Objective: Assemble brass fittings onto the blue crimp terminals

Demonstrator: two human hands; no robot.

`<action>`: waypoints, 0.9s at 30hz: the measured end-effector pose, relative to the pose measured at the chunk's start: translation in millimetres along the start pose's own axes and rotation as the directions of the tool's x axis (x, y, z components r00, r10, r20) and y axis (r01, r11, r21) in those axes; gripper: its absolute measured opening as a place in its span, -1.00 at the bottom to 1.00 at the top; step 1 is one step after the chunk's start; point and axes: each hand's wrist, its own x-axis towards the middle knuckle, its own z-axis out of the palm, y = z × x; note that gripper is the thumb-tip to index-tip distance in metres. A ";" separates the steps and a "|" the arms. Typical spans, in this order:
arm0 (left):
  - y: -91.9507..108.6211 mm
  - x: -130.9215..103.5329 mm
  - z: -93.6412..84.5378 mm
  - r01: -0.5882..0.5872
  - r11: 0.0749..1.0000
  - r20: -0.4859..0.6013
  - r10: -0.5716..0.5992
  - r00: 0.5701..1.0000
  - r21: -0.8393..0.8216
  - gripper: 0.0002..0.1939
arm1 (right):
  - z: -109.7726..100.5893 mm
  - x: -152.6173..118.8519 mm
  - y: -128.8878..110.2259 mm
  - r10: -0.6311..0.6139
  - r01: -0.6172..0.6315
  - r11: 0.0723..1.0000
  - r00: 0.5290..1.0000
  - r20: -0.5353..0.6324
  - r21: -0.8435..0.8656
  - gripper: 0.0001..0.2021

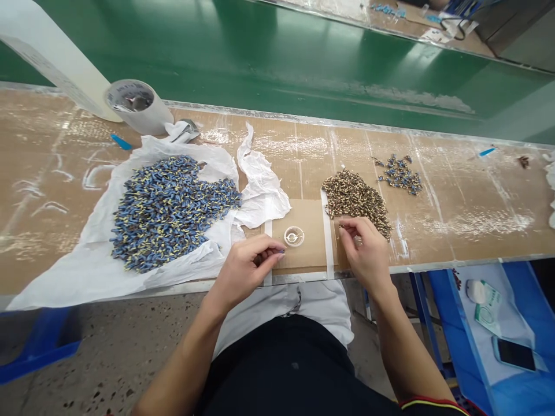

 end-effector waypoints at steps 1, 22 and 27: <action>2.7 -1.0 0.2 -0.009 1.000 -0.002 0.009 1.000 0.006 -0.89 | -1.7 -2.2 -2.9 0.012 -0.012 0.999 1.000 -0.007 0.051 -0.87; 34.3 -7.1 16.3 -0.179 0.942 0.008 0.184 0.983 0.285 -0.88 | 11.3 -37.3 -51.7 0.188 -0.435 0.595 0.893 0.409 0.676 -0.88; 34.0 -7.0 18.6 -0.166 0.953 0.012 0.168 0.986 0.254 -0.88 | 13.7 -38.5 -54.2 0.258 -0.496 0.532 0.867 0.426 0.687 -0.85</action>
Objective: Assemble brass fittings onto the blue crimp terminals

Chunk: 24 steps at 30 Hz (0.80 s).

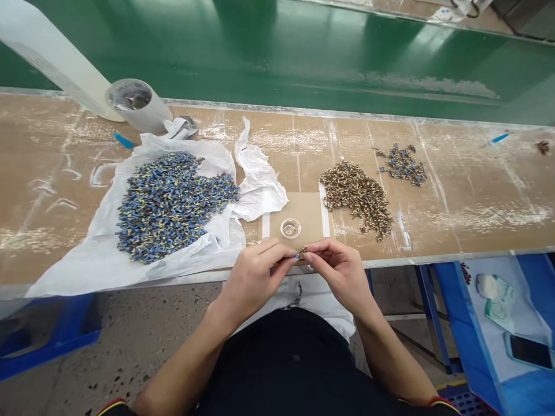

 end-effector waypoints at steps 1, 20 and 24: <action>0.0 0.0 0.6 0.002 1.000 0.001 -0.002 1.000 -0.008 -0.88 | 0.8 0.0 -0.5 0.007 -0.007 1.000 1.000 -0.001 0.008 -0.85; 0.8 2.2 -7.5 0.058 0.990 0.124 -0.042 0.991 -0.127 -0.89 | 4.4 1.6 -0.2 -0.056 0.043 0.995 0.989 0.139 0.092 -0.93; 3.2 3.1 -11.1 0.084 0.984 0.149 -0.061 0.987 -0.155 -0.89 | 7.2 -1.9 -0.3 -0.054 0.034 0.990 0.987 0.149 0.134 -0.90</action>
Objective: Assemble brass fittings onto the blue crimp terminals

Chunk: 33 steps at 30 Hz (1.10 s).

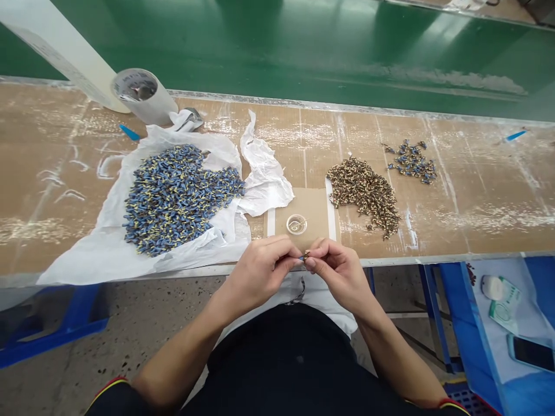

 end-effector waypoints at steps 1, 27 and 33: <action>1.3 -0.1 -0.8 0.008 1.000 0.005 -0.008 1.000 0.000 -0.88 | 0.7 -1.2 0.0 0.000 0.000 1.000 1.000 -0.001 0.004 -0.89; 9.6 -6.1 -1.7 0.150 0.989 0.010 -0.150 0.989 -0.017 -0.89 | 4.9 4.0 -6.8 0.031 -0.031 0.999 0.999 -0.040 -0.008 -0.88; 5.3 -4.8 1.1 0.048 0.998 0.078 -0.051 0.996 0.046 -0.77 | 8.9 1.1 -8.2 0.036 -0.037 0.999 0.996 -0.085 -0.005 -0.88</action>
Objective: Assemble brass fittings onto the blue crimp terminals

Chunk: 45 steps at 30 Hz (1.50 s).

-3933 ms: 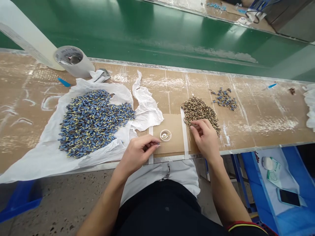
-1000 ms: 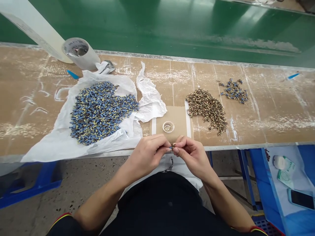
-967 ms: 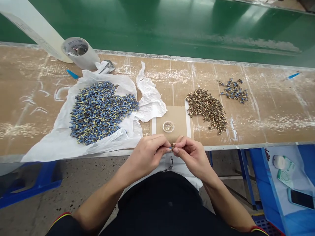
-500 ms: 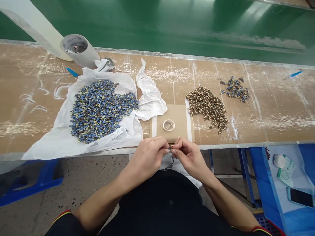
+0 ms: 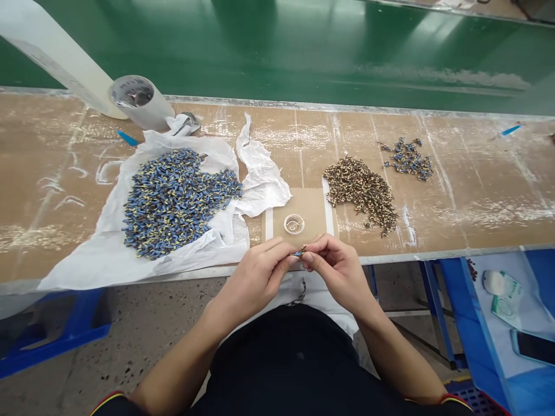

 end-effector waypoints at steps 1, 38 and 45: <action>-0.5 0.4 1.7 -0.015 1.000 -0.010 0.015 1.000 0.002 -0.77 | -0.2 -0.7 -0.3 -0.001 0.001 1.000 1.000 -0.002 0.007 -0.88; 21.8 -6.7 16.4 -0.095 0.982 0.036 0.102 0.994 -0.161 -0.71 | -7.0 -18.8 11.4 -0.287 0.412 0.722 0.909 0.302 -0.556 -0.74; 23.9 -23.0 21.2 -0.078 0.994 0.026 0.080 0.996 -0.071 -0.70 | -3.2 -27.8 7.4 -0.272 0.423 0.713 0.902 0.336 -0.559 -0.73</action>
